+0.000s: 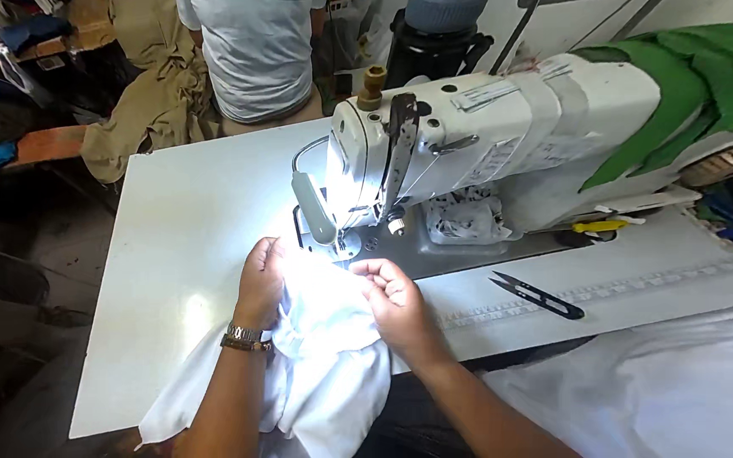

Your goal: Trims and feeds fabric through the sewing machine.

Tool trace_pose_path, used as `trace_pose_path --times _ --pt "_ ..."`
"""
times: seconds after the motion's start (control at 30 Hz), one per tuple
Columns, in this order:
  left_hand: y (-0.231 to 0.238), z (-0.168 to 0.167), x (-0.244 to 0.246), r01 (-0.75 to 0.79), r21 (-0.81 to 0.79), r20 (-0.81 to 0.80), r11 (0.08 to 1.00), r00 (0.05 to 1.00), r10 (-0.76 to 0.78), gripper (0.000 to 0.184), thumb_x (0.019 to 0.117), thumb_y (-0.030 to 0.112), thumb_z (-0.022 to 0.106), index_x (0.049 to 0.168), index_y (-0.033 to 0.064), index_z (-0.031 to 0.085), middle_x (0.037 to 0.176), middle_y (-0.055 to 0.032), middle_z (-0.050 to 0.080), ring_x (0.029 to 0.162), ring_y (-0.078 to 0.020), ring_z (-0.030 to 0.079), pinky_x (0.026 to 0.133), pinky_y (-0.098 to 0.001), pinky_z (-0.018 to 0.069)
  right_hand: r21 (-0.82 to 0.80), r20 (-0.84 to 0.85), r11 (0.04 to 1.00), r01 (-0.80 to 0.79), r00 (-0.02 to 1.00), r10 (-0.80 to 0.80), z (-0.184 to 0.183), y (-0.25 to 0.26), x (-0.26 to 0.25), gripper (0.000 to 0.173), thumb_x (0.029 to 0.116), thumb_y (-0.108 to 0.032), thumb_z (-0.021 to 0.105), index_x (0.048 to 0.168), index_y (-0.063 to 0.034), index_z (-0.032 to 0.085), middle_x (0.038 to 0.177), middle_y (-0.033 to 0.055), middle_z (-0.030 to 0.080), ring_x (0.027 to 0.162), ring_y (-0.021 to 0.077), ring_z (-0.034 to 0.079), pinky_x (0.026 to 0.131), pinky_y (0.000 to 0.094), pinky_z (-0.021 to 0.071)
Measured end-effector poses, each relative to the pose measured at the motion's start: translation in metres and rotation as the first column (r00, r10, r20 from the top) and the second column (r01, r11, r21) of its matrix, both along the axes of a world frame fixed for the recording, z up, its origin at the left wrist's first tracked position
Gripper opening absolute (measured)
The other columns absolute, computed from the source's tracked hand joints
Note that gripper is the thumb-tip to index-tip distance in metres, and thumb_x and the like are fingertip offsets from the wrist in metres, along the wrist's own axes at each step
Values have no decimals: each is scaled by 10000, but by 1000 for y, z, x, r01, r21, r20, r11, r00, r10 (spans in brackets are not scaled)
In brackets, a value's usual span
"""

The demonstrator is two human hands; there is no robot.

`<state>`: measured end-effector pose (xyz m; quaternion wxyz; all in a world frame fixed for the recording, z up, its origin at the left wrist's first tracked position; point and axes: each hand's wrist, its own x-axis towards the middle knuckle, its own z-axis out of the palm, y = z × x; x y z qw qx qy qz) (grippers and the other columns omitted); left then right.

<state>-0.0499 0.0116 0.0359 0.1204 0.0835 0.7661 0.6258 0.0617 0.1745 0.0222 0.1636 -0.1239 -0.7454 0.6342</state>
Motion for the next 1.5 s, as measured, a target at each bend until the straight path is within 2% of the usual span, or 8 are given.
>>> trace_pose_path --times 0.37,0.5,0.63,0.8,1.0,1.33,1.43,1.5 --pt "-13 -1 14 96 -54 -116 994 988 -102 279 1114 325 380 928 176 526 643 76 447 487 39 404 460 -105 338 236 -183 971 -30 980 75 -5 13 -13 257 1009 -14 502 1233 61 606 854 21 637 732 -35 574 707 113 496" --pt "-15 -8 6 281 123 -97 952 958 -270 285 901 142 747 1083 152 528 786 56 636 623 14 605 548 -140 512 242 -187 969 -52 977 99 -6 12 -18 249 1013 -22 509 1224 45 621 857 26 649 734 -24 592 711 120 510" --pt "-14 2 8 283 92 -21 955 959 -282 255 886 73 736 1057 133 556 775 43 662 625 -1 627 555 -152 526 297 -194 954 -44 975 105 -12 15 -24 250 1016 -46 516 1233 12 626 834 7 643 717 -8 586 689 135 505" --pt "-11 10 11 234 115 38 965 970 -240 248 869 11 701 1048 119 565 768 72 657 655 27 629 600 -140 537 674 -119 737 43 992 51 5 53 4 268 1010 -142 586 1186 34 686 1108 200 688 981 269 688 864 397 579" --pt "-13 12 11 270 88 17 959 962 -272 417 732 -52 781 1036 122 555 772 87 657 669 48 629 606 -125 533 880 162 468 76 879 -448 3 156 79 368 1012 -140 571 1280 108 616 1334 395 532 1248 631 460 1032 748 333" --pt "-10 -13 -4 242 92 42 966 968 -247 550 702 -39 867 1142 49 549 871 -36 697 765 -78 692 692 -236 594 941 213 322 -100 917 -337 -9 186 91 308 1042 -5 418 1209 158 619 1108 412 596 1083 625 570 883 718 463" --pt "-9 -11 -3 231 76 26 970 972 -233 547 702 -40 857 1141 54 544 871 -14 689 770 -50 684 703 -218 588 877 177 479 23 913 -367 8 164 81 331 1073 -60 398 1156 173 617 1097 417 608 1009 607 614 835 727 463" --pt "-9 -10 -3 230 84 25 970 972 -232 534 708 -46 852 1129 57 541 867 -5 686 766 -45 682 704 -214 589 725 142 675 141 927 -346 21 132 72 347 1079 -140 424 1157 126 633 1049 297 661 904 391 669 803 554 536"
